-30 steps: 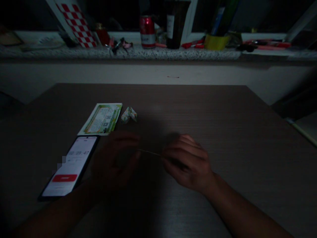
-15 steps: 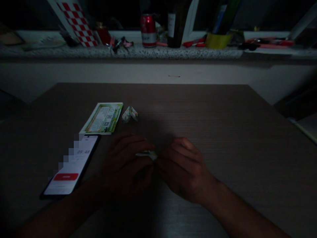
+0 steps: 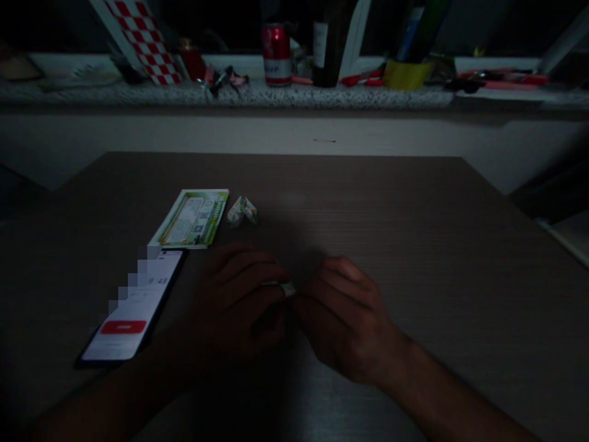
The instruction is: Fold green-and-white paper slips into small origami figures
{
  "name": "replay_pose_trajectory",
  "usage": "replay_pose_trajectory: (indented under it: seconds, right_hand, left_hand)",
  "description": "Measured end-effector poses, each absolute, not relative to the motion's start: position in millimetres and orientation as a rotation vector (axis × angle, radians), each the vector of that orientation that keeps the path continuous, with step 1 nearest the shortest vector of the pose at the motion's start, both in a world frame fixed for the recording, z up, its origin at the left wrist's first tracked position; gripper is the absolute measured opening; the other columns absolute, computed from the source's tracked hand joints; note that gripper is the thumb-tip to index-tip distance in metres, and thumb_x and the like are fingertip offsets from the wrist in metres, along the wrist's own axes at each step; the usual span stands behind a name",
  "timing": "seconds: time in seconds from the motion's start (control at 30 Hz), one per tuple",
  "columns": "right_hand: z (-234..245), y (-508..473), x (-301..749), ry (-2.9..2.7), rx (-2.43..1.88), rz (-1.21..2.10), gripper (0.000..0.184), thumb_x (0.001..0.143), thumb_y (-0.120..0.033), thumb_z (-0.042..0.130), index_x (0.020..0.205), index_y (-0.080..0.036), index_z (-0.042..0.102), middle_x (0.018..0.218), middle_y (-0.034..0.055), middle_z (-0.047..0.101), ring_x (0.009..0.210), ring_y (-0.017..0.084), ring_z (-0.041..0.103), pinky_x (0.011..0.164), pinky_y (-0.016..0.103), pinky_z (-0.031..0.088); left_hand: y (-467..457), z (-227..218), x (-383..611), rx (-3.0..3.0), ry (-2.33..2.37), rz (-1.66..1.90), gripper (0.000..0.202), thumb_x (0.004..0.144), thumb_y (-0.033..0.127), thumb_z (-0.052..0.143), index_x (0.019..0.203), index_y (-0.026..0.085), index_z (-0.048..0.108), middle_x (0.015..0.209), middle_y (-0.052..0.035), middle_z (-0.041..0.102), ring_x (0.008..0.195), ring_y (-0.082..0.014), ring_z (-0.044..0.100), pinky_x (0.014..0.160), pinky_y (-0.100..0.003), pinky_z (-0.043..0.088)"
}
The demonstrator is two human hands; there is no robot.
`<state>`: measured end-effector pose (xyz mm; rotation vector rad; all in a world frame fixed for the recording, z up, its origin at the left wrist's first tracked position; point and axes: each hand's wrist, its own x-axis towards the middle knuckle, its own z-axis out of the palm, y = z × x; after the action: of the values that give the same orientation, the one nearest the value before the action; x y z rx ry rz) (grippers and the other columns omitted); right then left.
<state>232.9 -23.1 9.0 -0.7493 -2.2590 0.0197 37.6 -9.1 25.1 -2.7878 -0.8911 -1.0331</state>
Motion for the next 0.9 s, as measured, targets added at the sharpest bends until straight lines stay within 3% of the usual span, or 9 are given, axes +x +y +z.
replay_pose_trajectory:
  seconds: [0.77,0.9]
  right_hand:
    - [17.8,-19.7,244.7,-2.110,-0.724,0.093,0.017,0.071,-0.002,0.073,0.084,-0.012,0.068,0.071,0.0062,0.070,0.065,0.017,0.064,0.068,0.038,0.052]
    - [13.9,-17.6,246.9,-1.997,-0.790,0.279,0.018,0.072,-0.002,0.071,0.084,-0.015,0.067,0.070,0.0036,0.068,0.066,0.017,0.063,0.067,0.037,0.052]
  left_hand:
    - [7.4,28.2,16.4,-2.675,-0.992,-1.050,0.006,0.076,0.014,0.061,0.072,0.018,0.058,0.086,-0.0029,0.068,0.082,-0.0185,0.062,0.082,-0.038,0.045]
    - [5.9,26.3,10.5,-2.653,-1.106,-1.208,0.008,0.076,0.016,0.063,0.082,0.018,0.058,0.094,-0.0055,0.068,0.088,-0.0201,0.063,0.082,-0.037,0.048]
